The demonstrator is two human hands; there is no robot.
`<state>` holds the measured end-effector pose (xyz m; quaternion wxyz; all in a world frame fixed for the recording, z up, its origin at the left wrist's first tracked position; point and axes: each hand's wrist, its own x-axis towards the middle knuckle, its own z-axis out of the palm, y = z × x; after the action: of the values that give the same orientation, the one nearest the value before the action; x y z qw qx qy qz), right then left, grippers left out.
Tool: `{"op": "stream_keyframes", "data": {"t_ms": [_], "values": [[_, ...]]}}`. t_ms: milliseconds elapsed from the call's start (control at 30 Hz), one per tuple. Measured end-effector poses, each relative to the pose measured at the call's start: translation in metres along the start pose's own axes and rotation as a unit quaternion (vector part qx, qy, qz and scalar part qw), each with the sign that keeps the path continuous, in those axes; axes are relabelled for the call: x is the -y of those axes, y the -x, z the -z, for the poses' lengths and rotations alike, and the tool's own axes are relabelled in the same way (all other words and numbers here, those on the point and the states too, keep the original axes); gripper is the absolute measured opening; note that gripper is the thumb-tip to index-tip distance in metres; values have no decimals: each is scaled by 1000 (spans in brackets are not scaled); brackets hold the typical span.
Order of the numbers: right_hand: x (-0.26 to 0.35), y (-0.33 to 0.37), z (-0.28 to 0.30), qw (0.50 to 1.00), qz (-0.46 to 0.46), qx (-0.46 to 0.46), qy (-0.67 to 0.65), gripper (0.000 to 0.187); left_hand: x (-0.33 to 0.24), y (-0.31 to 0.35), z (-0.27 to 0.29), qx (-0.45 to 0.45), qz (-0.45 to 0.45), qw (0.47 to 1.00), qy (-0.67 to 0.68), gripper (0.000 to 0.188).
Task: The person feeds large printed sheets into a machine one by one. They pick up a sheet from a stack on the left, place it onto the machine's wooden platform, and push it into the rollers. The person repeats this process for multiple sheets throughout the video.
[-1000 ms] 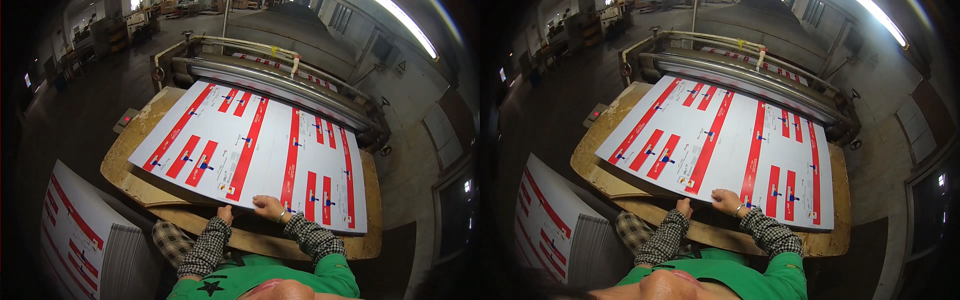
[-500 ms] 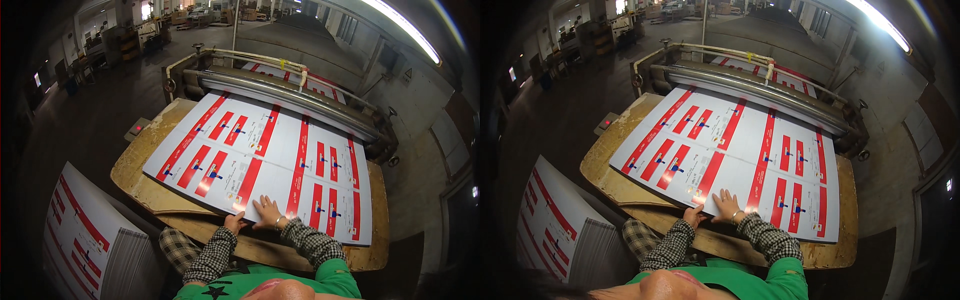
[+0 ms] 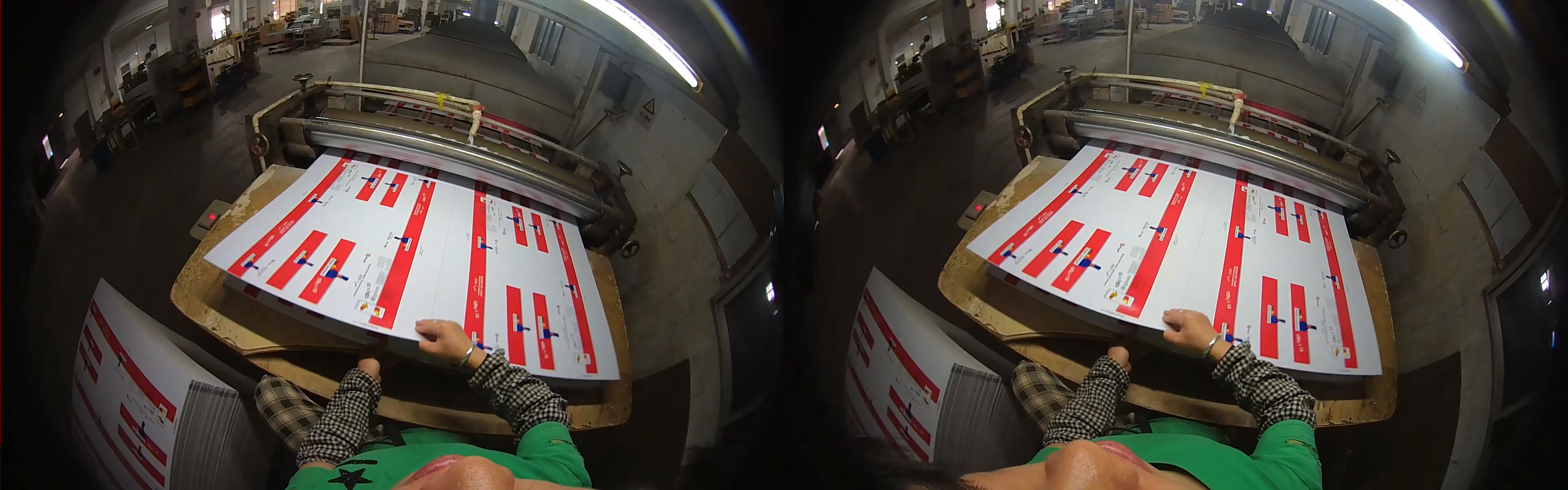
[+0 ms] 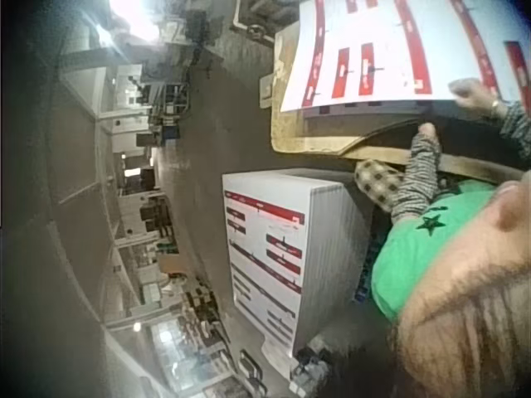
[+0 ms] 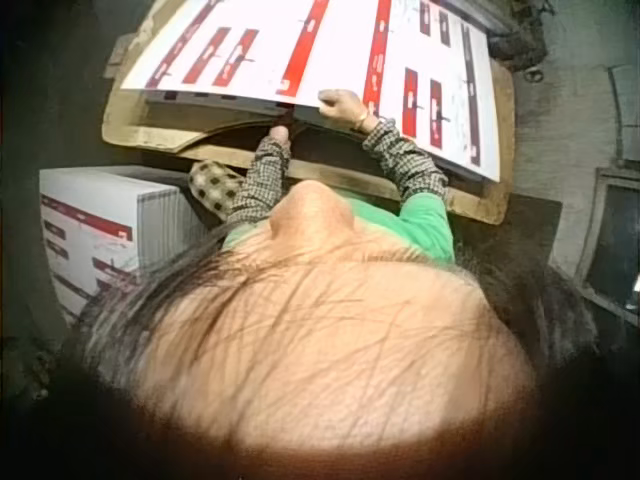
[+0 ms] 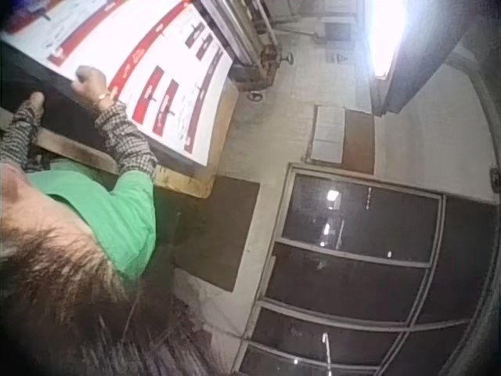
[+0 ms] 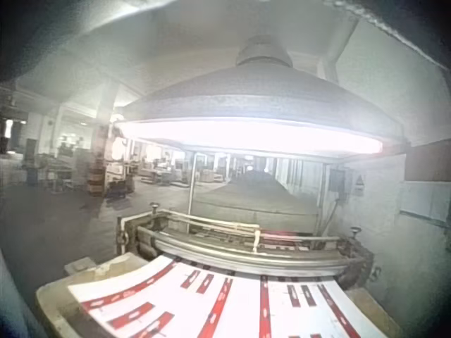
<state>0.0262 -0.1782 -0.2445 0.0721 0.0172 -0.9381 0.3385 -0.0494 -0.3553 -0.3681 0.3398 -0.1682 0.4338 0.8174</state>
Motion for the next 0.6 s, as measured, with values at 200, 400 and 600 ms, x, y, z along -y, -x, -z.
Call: {"op": "stream_keyframes", "data": {"t_ms": [200, 400, 600], "values": [[-31, 11, -34, 997, -40, 60, 9, 37, 9, -21, 24, -33, 14, 978, -207, 25], [-47, -39, -25, 973, -181, 136, 52, 36, -1, -2, 16, 57, 9, 997, -49, 41], [-74, -55, -57, 989, -10, 59, 135, 63, -2, -5, 15, 93, 21, 995, -32, 35]]}}
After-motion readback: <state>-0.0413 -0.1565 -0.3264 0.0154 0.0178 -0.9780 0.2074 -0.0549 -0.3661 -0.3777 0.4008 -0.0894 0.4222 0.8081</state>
